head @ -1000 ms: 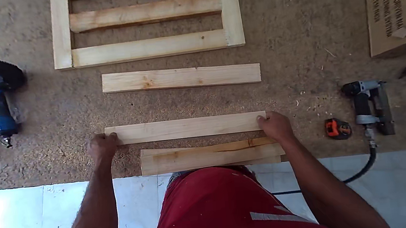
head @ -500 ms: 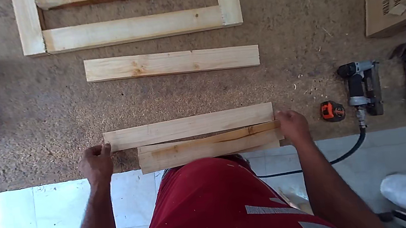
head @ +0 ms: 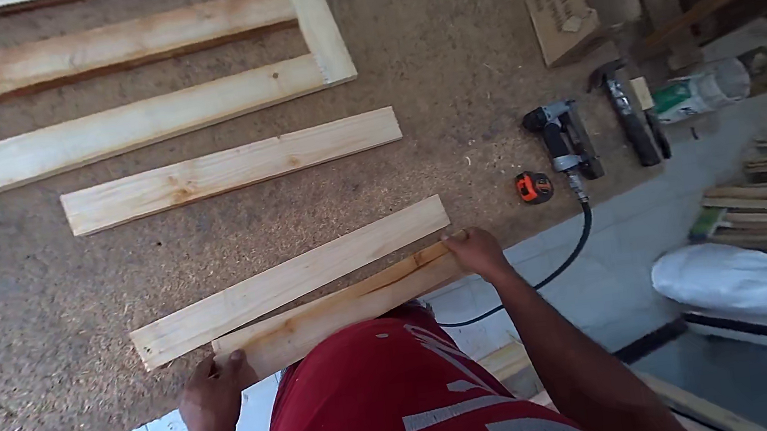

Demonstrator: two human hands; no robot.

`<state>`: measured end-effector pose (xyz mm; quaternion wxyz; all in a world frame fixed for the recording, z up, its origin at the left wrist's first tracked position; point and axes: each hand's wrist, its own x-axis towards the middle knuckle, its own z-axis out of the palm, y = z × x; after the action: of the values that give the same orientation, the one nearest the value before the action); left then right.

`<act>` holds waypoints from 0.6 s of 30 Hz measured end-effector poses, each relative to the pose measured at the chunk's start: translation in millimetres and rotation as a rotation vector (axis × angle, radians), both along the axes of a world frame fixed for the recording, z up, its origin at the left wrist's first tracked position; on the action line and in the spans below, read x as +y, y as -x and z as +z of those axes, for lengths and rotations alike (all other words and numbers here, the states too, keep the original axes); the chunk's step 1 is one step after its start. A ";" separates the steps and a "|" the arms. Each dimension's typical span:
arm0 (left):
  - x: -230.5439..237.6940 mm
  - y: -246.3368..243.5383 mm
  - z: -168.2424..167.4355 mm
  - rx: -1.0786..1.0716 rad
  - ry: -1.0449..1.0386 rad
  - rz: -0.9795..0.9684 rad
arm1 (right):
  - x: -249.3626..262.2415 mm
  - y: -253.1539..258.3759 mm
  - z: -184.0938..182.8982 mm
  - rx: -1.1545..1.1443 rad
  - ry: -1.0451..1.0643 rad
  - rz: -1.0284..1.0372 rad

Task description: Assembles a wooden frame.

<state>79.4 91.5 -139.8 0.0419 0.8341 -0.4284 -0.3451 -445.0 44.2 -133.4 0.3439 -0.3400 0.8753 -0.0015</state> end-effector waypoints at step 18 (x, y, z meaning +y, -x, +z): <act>-71.7 -49.2 198.3 1.118 1.128 0.136 | 18.4 -71.8 39.1 -1.052 0.297 -0.550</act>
<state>128.6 19.8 58.5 0.6873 0.4150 -0.4021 -0.4402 -373.2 62.6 -94.2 0.6659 -0.0996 0.6344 -0.3797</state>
